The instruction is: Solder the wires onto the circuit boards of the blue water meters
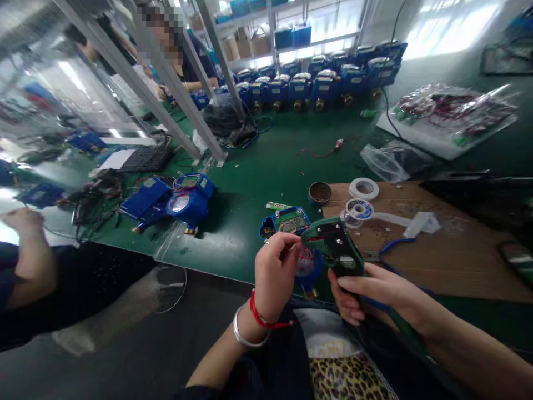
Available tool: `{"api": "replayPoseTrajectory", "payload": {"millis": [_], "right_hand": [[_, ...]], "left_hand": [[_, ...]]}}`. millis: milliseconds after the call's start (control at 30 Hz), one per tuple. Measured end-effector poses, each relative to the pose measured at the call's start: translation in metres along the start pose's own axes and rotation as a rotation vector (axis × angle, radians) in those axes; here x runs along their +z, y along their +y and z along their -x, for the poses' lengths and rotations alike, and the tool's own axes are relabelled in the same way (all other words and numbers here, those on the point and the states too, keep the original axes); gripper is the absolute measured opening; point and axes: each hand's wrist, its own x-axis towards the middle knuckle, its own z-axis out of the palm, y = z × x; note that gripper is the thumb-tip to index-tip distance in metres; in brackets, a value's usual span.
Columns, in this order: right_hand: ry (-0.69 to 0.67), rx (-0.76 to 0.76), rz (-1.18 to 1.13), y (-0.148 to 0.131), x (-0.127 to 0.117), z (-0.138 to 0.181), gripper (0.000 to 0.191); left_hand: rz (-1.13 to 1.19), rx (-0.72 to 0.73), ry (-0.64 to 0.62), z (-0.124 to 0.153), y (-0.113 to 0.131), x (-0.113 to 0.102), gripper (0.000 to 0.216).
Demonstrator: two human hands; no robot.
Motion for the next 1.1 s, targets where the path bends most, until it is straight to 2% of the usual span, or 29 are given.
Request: {"api": "replayPoseTrajectory", "payload": {"millis": [233,400,500,700,867,1100], "right_hand": [[-0.006,-0.028,0.061,0.006,0.004,0.000,0.032],[0.016,-0.002,-0.026,0.007,0.004,-0.003,0.031],[-0.019,-0.078,0.015,0.005,0.000,0.001,0.025],[-0.083,-0.217,-0.066,-0.003,-0.009,0.010,0.025],[-0.146,-0.203,-0.061,-0.001,-0.010,0.009,0.025],[-0.110,-0.185,-0.093,0.003,-0.009,0.009,0.026]], "left_hand": [[0.012,0.009,0.014,-0.002,0.000,0.001,0.006],[0.013,0.007,0.010,-0.003,-0.001,0.001,0.007],[0.054,-0.035,0.002,-0.002,0.000,0.000,0.010],[0.124,-0.120,-0.004,-0.001,-0.001,-0.001,0.015],[0.143,-0.155,-0.007,-0.001,0.001,0.000,0.016],[0.248,-0.132,-0.023,0.003,-0.001,-0.002,0.022]]}}
